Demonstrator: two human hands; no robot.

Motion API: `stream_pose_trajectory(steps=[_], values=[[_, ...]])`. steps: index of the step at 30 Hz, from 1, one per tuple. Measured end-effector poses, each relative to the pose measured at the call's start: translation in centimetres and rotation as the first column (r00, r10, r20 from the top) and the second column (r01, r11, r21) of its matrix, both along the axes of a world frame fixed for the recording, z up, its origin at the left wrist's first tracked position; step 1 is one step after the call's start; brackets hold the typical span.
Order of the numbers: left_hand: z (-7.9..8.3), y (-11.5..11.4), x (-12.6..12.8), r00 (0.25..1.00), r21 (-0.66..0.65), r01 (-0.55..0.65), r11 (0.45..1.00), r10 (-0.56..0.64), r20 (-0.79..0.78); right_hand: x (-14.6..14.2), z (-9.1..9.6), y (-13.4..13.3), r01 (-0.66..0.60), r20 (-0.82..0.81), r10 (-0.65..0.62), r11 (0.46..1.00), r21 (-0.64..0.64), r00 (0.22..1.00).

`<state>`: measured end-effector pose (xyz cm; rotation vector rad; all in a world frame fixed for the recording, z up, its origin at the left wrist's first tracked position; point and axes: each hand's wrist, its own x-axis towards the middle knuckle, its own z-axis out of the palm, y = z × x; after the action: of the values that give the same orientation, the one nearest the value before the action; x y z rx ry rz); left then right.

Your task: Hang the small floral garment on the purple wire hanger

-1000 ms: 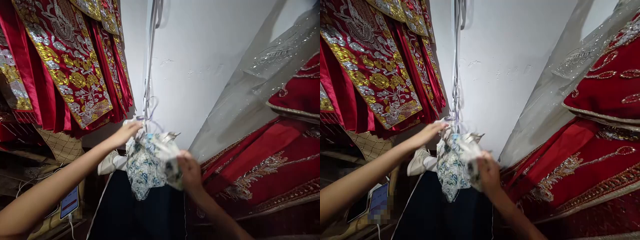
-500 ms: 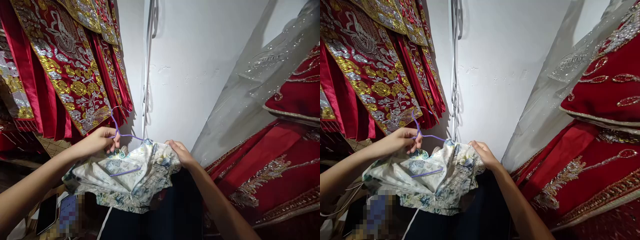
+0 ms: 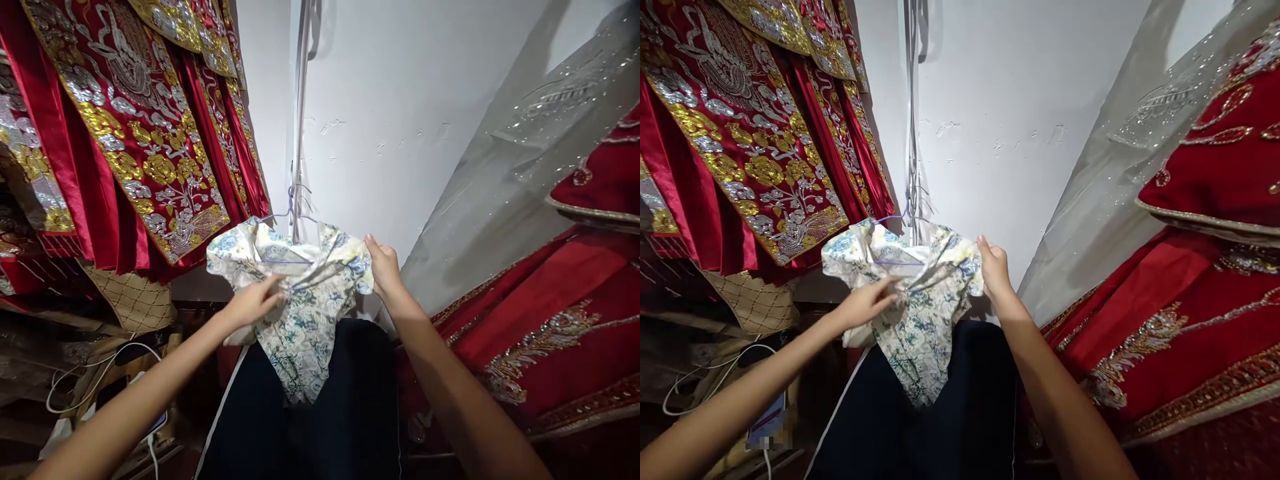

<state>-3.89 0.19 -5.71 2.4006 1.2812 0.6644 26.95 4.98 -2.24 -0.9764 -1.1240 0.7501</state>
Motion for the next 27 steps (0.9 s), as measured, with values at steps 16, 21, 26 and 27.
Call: stream_pose_trajectory(steps=[16, 21, 26, 27], values=[[-9.8, -7.2, 5.2, 0.660, -0.414, 0.282, 0.866, 0.138, 0.738, -7.9, -16.2, -12.6, -0.052, 0.195, 0.093, 0.977, -0.207, 0.976], [-7.4, -8.1, 6.2, 0.501, -0.467, 0.402, 0.787, 0.238, 0.832, -13.7, -18.0, -12.0, -0.106, 0.325, 0.182, 0.965, -0.238, 0.928], [-1.8, -4.8, 5.4, 0.297, -0.465, 0.356, 0.810, 0.374, 0.879, -14.6, -17.8, -11.4, 0.008, 0.443, 0.106, 0.969, -0.247, 0.890], [-0.3, -3.6, 5.1, 0.273, -0.445, 0.339, 0.829, 0.366, 0.890, -14.5, -17.8, -11.5, 0.029, 0.475, 0.093, 0.970, -0.242, 0.875]])
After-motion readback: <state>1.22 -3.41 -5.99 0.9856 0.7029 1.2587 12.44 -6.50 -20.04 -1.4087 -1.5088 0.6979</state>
